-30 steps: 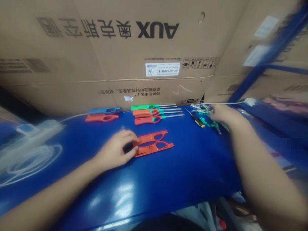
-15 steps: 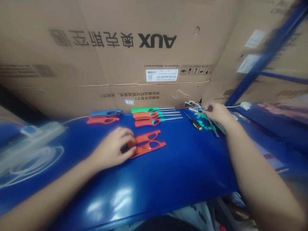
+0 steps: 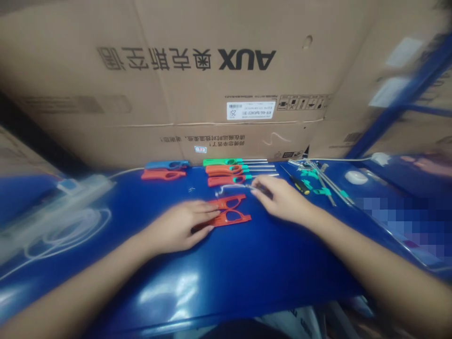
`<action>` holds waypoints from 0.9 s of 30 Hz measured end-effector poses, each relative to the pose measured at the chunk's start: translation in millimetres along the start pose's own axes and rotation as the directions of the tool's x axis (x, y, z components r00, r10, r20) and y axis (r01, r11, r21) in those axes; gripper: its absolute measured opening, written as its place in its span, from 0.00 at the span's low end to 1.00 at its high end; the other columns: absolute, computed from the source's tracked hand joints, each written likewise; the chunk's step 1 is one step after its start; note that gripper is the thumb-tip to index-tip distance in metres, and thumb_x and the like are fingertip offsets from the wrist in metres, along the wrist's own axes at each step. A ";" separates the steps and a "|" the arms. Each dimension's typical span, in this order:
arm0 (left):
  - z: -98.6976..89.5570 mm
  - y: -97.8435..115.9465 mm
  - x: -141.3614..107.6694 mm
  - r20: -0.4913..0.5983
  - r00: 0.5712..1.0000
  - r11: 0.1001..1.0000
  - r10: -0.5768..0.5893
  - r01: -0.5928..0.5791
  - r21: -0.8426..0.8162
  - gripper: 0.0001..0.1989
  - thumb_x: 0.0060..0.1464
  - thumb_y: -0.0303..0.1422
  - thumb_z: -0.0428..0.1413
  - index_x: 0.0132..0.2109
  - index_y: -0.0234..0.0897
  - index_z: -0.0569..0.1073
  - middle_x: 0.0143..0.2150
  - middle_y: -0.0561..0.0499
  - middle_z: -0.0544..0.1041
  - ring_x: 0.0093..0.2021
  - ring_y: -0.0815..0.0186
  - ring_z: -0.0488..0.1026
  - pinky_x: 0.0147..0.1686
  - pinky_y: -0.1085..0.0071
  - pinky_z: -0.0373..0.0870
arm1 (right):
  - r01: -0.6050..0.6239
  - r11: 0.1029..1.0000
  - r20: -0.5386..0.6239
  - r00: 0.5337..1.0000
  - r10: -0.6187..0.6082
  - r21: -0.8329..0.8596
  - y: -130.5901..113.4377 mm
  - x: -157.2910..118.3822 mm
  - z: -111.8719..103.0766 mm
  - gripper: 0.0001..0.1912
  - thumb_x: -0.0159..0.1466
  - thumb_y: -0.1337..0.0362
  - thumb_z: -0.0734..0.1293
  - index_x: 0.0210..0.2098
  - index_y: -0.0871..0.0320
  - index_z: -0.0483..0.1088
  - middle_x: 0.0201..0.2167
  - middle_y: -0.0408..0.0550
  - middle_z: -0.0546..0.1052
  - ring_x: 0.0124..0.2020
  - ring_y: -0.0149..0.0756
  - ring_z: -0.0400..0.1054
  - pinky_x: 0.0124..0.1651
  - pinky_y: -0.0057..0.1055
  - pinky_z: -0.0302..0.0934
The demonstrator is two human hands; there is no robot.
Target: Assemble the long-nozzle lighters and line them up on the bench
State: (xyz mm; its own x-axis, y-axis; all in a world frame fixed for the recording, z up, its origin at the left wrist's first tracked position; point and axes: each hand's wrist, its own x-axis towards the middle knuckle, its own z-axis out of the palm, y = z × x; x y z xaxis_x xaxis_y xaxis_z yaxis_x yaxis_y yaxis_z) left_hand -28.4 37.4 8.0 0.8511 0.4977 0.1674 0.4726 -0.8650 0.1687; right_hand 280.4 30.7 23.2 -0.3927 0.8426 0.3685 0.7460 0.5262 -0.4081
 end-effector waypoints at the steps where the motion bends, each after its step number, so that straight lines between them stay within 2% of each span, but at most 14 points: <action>1: -2.5 -0.2 -0.9 0.010 1.000 1.000 0.014 -0.014 -0.004 0.21 0.66 0.36 0.52 0.63 0.43 0.72 0.63 0.49 0.75 0.61 0.57 0.73 0.62 0.56 0.70 | 0.019 0.999 0.011 1.000 -0.020 0.033 -5.0 -2.7 5.0 0.03 0.68 0.64 0.64 0.39 0.56 0.69 0.36 0.47 0.78 0.34 0.35 0.70 0.37 0.30 0.61; 4: -5.1 0.3 -2.2 -0.005 0.999 0.999 0.043 -0.043 -0.009 0.19 0.65 0.36 0.54 0.61 0.42 0.75 0.59 0.48 0.78 0.57 0.56 0.76 0.58 0.56 0.73 | 0.065 0.994 0.008 0.998 -0.066 0.088 -11.6 -11.1 16.9 0.04 0.69 0.62 0.65 0.39 0.56 0.70 0.35 0.46 0.77 0.32 0.32 0.68 0.35 0.28 0.60; 7: 1.6 2.0 -0.2 -0.140 0.990 0.999 -0.011 0.007 -0.033 0.17 0.63 0.40 0.57 0.56 0.40 0.77 0.54 0.45 0.81 0.51 0.56 0.78 0.53 0.57 0.76 | 0.080 0.990 -0.032 0.997 -0.077 0.114 -8.3 -16.5 22.2 0.07 0.70 0.61 0.65 0.38 0.57 0.70 0.32 0.45 0.75 0.28 0.30 0.65 0.31 0.27 0.58; 9: 8.6 3.3 2.3 -0.258 0.963 0.994 -0.077 0.055 -0.091 0.15 0.63 0.40 0.58 0.54 0.41 0.77 0.50 0.46 0.82 0.49 0.58 0.79 0.50 0.60 0.76 | 0.079 0.988 -0.041 0.996 -0.074 0.134 -3.8 -17.7 22.4 0.08 0.70 0.60 0.64 0.37 0.57 0.71 0.31 0.45 0.75 0.28 0.30 0.65 0.30 0.27 0.57; 12: 16.8 4.9 5.0 -0.388 0.904 0.973 -0.179 0.105 -0.204 0.07 0.63 0.37 0.60 0.41 0.38 0.76 0.43 0.48 0.81 0.44 0.62 0.78 0.45 0.66 0.76 | 0.091 0.983 -0.025 0.996 -0.088 0.162 2.2 -17.9 20.8 0.08 0.70 0.60 0.64 0.38 0.56 0.71 0.32 0.45 0.75 0.28 0.30 0.65 0.30 0.27 0.58; 14: 19.1 5.7 5.3 -0.439 0.871 0.961 -0.220 0.115 -0.253 0.10 0.62 0.35 0.60 0.33 0.37 0.70 0.40 0.48 0.80 0.42 0.64 0.78 0.41 0.68 0.75 | 0.107 0.981 -0.013 0.994 -0.106 0.162 4.3 -18.3 20.6 0.08 0.71 0.59 0.64 0.38 0.56 0.71 0.33 0.46 0.76 0.28 0.30 0.66 0.31 0.28 0.59; 16: 19.4 6.4 4.5 -0.451 0.866 0.958 -0.217 0.099 -0.269 0.10 0.61 0.34 0.60 0.34 0.37 0.68 0.40 0.48 0.79 0.41 0.64 0.78 0.40 0.69 0.74 | 0.122 0.981 -0.004 0.992 -0.123 0.153 4.8 -18.8 21.4 0.09 0.71 0.59 0.64 0.39 0.56 0.72 0.34 0.46 0.77 0.29 0.31 0.67 0.33 0.28 0.60; 19: 19.0 7.6 2.7 -0.410 0.896 0.964 -0.172 0.066 -0.259 0.07 0.61 0.34 0.62 0.40 0.37 0.71 0.42 0.47 0.79 0.43 0.63 0.78 0.42 0.68 0.75 | 0.140 0.979 0.004 0.990 -0.142 0.150 3.8 -19.3 23.5 0.09 0.71 0.59 0.63 0.40 0.56 0.73 0.36 0.47 0.78 0.33 0.33 0.70 0.35 0.29 0.62; 23: 20.0 9.0 1.0 -0.353 0.928 0.971 -0.115 0.030 -0.238 0.11 0.59 0.36 0.63 0.46 0.38 0.73 0.44 0.47 0.79 0.44 0.62 0.78 0.44 0.67 0.76 | 0.172 0.976 0.015 0.984 -0.175 0.132 2.5 -20.1 24.3 0.09 0.72 0.60 0.63 0.41 0.56 0.73 0.37 0.48 0.79 0.35 0.34 0.72 0.37 0.29 0.63; 27: 21.2 9.2 0.5 -0.392 0.918 0.980 -0.059 -0.022 -0.200 0.08 0.62 0.29 0.60 0.48 0.37 0.75 0.43 0.47 0.80 0.43 0.64 0.77 0.44 0.69 0.75 | 0.214 0.971 0.057 0.974 -0.221 0.106 2.7 -20.3 22.7 0.10 0.72 0.60 0.62 0.43 0.57 0.74 0.38 0.48 0.80 0.36 0.34 0.73 0.37 0.29 0.63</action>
State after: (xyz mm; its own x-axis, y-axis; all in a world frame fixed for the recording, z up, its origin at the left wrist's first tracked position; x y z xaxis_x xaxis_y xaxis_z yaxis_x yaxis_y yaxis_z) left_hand -18.9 28.3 -10.9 0.6636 0.5335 0.5245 0.3984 -0.8454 0.3558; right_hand 278.2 17.6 -4.3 -0.5778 0.7109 0.4010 0.5835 0.7033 -0.4061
